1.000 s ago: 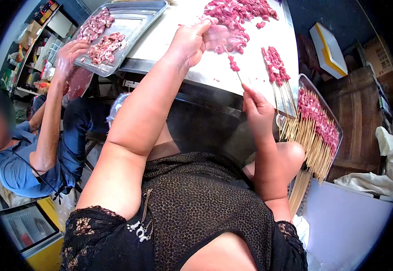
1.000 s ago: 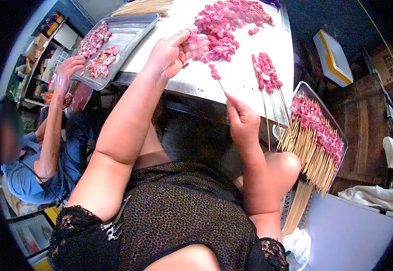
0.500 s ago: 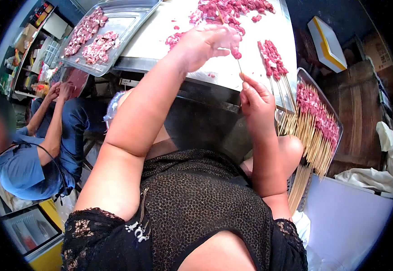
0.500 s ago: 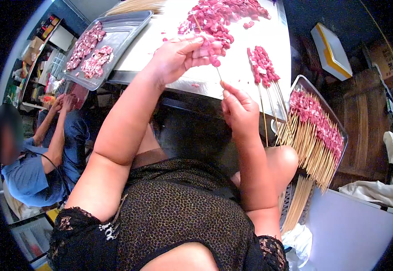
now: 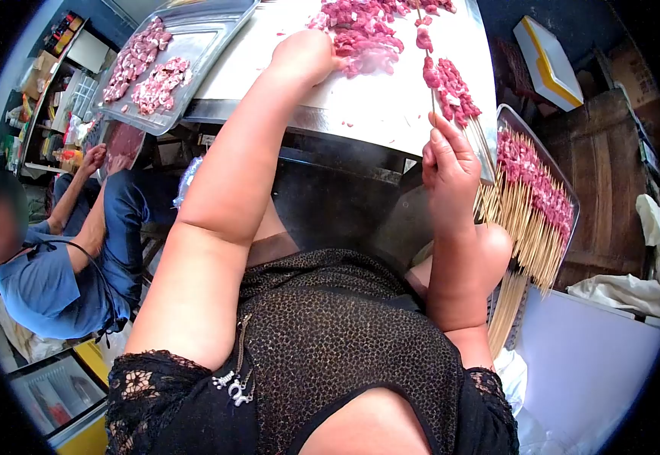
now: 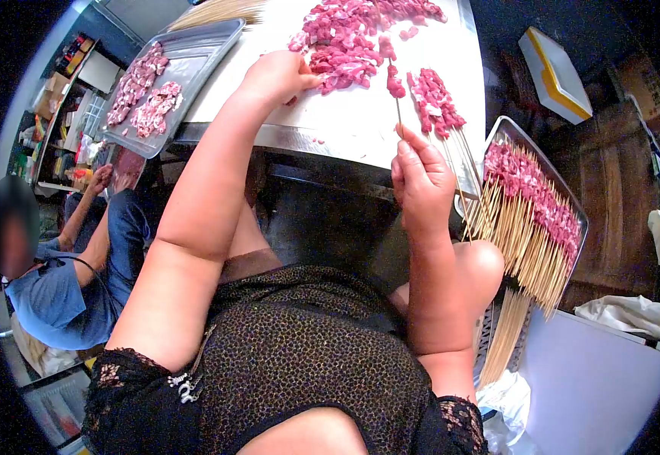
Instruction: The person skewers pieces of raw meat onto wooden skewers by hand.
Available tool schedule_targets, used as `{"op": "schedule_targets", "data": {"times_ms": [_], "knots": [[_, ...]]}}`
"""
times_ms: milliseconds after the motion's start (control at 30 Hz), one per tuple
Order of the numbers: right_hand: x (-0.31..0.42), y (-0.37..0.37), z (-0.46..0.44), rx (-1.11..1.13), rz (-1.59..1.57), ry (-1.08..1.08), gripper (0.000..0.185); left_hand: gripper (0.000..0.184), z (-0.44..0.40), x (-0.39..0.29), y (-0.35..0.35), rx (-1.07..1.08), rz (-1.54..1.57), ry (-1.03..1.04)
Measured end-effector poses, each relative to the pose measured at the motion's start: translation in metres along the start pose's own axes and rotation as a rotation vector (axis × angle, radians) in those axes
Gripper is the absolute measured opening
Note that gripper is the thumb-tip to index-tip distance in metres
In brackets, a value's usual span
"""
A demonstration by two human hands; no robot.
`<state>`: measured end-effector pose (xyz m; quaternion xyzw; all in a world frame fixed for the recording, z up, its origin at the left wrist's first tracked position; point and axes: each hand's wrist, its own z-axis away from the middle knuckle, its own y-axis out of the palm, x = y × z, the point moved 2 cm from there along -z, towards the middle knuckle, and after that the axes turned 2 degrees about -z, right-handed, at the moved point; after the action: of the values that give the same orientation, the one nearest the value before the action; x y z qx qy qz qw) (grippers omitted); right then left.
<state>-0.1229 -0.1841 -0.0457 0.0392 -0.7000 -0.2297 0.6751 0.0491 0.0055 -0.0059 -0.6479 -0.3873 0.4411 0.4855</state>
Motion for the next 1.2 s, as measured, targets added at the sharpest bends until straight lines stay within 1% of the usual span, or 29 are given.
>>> {"op": "schedule_targets", "data": {"times_ms": [33,67,133,167,233,267,333,367,433,467,500,567,600,633,700,733,767,833,867,900,967,1000,1033,1100,1133,1200], "knots": [[-0.001,0.0,0.0,0.008,0.008,-0.003,0.028,0.016,0.002,0.003,0.001,0.139,-0.023,-0.053],[-0.001,0.001,0.0,0.016,0.015,-0.006,0.028,0.016,0.005,0.007,0.001,0.14,-0.026,-0.052],[-0.004,0.0,0.001,0.03,0.025,-0.011,0.027,0.016,0.01,0.013,0.0,0.117,0.008,0.077],[-0.004,-0.001,0.001,0.042,0.039,-0.015,0.027,0.016,0.011,0.015,0.0,0.116,0.007,0.08],[-0.002,0.001,0.003,0.044,0.027,0.001,0.027,0.025,0.013,0.018,-0.003,0.018,0.213,0.048],[-0.002,0.001,0.004,0.049,0.018,0.021,0.027,0.025,0.01,0.018,-0.001,0.019,0.212,0.05],[-0.005,0.001,0.004,0.057,0.01,0.018,0.027,0.028,-0.001,0.015,0.003,-0.151,0.202,0.115],[-0.007,0.001,0.004,0.067,0.002,0.014,0.028,0.028,-0.005,0.013,0.009,-0.154,0.204,0.115],[-0.009,0.002,0.004,0.063,0.024,0.015,0.028,0.026,-0.01,0.007,0.019,-0.169,0.092,0.298],[-0.009,0.002,0.004,0.055,0.043,0.02,0.028,0.024,-0.01,0.008,0.025,-0.225,0.05,0.289],[-0.009,0.001,0.004,0.05,0.043,0.017,0.028,0.024,-0.008,0.005,0.019,-0.225,0.051,0.295],[-0.01,0.001,0.004,0.058,0.015,0.022,0.028,0.022,-0.005,0.004,0.004,-0.062,0.126,0.15],[-0.009,0.002,0.004,0.055,0.011,0.024,0.028,0.02,-0.006,0.009,0.0,-0.118,0.208,0.188],[-0.007,0.003,0.005,0.049,0.033,0.032,0.027,0.02,-0.005,0.015,-0.001,-0.115,0.203,0.189],[-0.008,0.005,0.005,0.045,0.047,0.039,0.026,0.019,0.003,0.024,-0.009,-0.089,0.537,0.081],[-0.009,0.005,0.004,0.061,0.057,0.045,0.026,0.021,0.009,0.023,-0.014,-0.038,0.692,-0.004],[-0.009,0.005,0.004,0.076,0.067,0.051,0.026,0.021,0.009,0.026,-0.014,-0.039,0.685,-0.003],[-0.013,0.006,0.004,0.097,0.081,0.031,0.026,0.022,0.015,0.03,-0.012,0.139,1.155,-0.196],[-0.014,0.007,0.004,0.115,0.102,0.011,0.026,0.021,0.018,0.03,-0.012,0.213,1.241,-0.27],[-0.014,0.008,0.004,0.116,0.098,0.009,0.026,0.021,0.019,0.028,-0.012,0.211,1.237,-0.269],[-0.015,0.011,0.005,0.146,0.178,0.021,0.026,0.022,0.02,0.026,-0.01,0.193,1.51,-0.27],[-0.014,0.011,0.005,0.144,0.175,0.019,0.026,0.023,0.02,0.024,-0.011,0.215,1.583,-0.238],[-0.014,0.012,0.006,0.157,0.208,0.028,0.025,0.023,0.02,0.023,-0.011,0.218,1.581,-0.237],[-0.016,0.011,0.007,0.165,0.238,0.041,0.025,0.024,0.021,0.019,-0.009,0.138,1.72,-0.25],[-0.017,0.01,0.007,0.155,0.253,0.03,0.025,0.024,0.021,0.017,-0.009,0.145,1.719,-0.252],[-0.017,0.008,0.007,0.141,0.27,0.019,0.025,0.025,0.02,0.013,-0.007,0.117,1.858,-0.305]]}}
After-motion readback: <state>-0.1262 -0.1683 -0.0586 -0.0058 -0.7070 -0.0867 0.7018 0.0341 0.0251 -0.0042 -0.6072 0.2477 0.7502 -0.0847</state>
